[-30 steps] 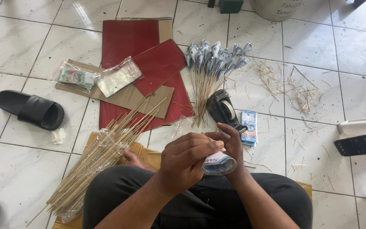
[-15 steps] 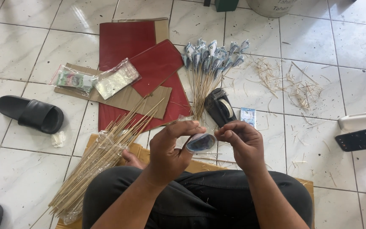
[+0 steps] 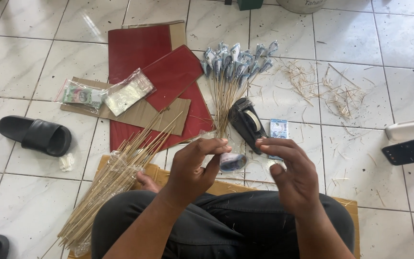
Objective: Preparing bamboo sticks for a money bouquet by shaving them with a knife and attaching plastic holders to the ends.
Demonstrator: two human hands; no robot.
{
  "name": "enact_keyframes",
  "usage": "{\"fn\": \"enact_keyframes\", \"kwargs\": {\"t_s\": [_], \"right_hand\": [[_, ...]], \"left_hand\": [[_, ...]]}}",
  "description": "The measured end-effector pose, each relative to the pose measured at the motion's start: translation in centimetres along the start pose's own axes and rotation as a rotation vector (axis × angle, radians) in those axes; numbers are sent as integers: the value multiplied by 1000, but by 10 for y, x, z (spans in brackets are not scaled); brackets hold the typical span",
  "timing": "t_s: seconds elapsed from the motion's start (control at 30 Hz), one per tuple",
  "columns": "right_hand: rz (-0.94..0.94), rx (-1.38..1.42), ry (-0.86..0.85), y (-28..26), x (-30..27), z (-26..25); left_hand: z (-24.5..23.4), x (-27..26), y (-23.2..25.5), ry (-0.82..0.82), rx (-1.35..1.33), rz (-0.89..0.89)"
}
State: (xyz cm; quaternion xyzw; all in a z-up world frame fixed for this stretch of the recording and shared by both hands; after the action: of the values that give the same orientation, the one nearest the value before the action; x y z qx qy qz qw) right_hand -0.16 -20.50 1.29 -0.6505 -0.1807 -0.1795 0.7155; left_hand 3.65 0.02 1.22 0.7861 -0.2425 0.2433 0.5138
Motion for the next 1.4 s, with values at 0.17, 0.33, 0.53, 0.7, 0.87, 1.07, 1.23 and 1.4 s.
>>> {"fn": "enact_keyframes", "kwargs": {"t_s": [0.17,0.33,0.53,0.7,0.87,1.07,1.23,1.4], "right_hand": [[-227,-656,-326,-45,4,19],[-92,-805,-522,-26,1,17],[-58,-910,-549,8,-7,10],[19,-900,-612,34,-10,5],[7,-696,-436,56,-6,0],[320,-432,-71,91,-10,-18],[566,-420,-150,103,-7,-14],[516,-426,-406,104,-14,-6]], "left_hand": [[23,-5,11,-414,294,209],[42,-22,-6,-601,395,238],[52,-31,-23,-678,452,210],[50,-29,-30,-713,459,180],[46,-23,-34,-673,493,183],[37,-11,-42,-481,632,216],[40,-13,-52,-543,707,220],[50,-23,-58,-645,652,246]]}}
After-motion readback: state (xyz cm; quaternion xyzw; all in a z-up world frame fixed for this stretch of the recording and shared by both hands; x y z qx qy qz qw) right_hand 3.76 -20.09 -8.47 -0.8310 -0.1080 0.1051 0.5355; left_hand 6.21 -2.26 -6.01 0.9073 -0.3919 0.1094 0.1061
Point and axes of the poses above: each hand's wrist, its own x-axis towards the middle knuckle, its own z-axis out of the palm, y = z × x, the point moved 5 cm from there along x, towards the middle knuckle, and after that the axes turned 14 degrees about x, right-handed, at the moved point
